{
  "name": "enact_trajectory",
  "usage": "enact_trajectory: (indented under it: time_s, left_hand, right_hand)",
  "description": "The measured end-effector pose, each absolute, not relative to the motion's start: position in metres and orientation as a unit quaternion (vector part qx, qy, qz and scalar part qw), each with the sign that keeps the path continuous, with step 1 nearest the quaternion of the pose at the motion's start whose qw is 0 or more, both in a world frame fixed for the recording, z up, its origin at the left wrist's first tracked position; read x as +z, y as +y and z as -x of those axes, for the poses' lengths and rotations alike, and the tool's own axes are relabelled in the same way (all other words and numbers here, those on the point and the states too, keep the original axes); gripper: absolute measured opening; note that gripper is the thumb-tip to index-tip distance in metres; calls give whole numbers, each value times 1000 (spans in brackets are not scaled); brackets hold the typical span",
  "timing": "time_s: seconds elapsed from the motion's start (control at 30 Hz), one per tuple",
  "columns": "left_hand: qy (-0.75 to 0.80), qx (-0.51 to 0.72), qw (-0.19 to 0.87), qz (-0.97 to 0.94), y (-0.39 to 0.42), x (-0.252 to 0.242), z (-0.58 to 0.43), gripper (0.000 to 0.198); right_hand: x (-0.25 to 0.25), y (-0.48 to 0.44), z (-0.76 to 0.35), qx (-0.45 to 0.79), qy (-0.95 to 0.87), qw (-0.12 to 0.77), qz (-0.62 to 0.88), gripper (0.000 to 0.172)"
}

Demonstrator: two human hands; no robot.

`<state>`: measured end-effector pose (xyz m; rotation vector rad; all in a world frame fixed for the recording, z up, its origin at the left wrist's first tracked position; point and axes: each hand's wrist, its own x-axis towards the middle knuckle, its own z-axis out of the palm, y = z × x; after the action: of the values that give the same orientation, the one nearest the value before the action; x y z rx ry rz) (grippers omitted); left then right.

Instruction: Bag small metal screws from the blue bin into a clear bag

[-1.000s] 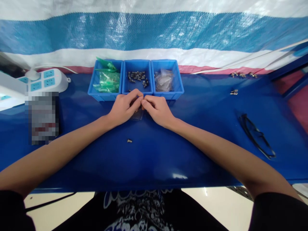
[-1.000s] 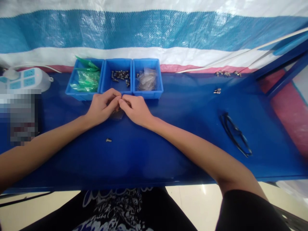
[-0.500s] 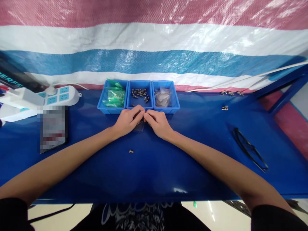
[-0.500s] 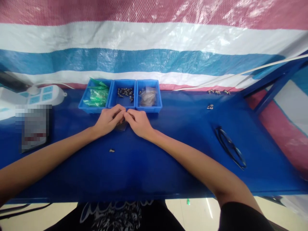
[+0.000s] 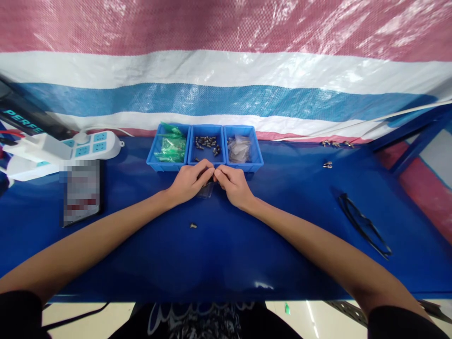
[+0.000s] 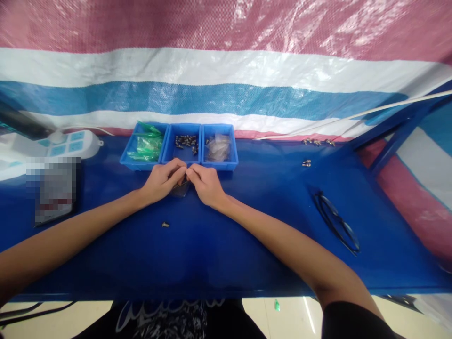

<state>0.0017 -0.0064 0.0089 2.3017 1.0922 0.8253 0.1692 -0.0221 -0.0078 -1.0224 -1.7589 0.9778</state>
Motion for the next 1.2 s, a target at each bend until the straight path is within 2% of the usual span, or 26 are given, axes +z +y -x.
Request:
enact_trajectory:
  time_s: [0.77,1.2]
  left_hand:
    - [397,298,221,-840,-6,7,0,25]
    - [396,304,214,-840,-8,6,1,24]
  right_hand:
    - [-6,-22,-169,404,-712,403,408,35]
    - [-10,-22,-169,430,-686,427,403,37]
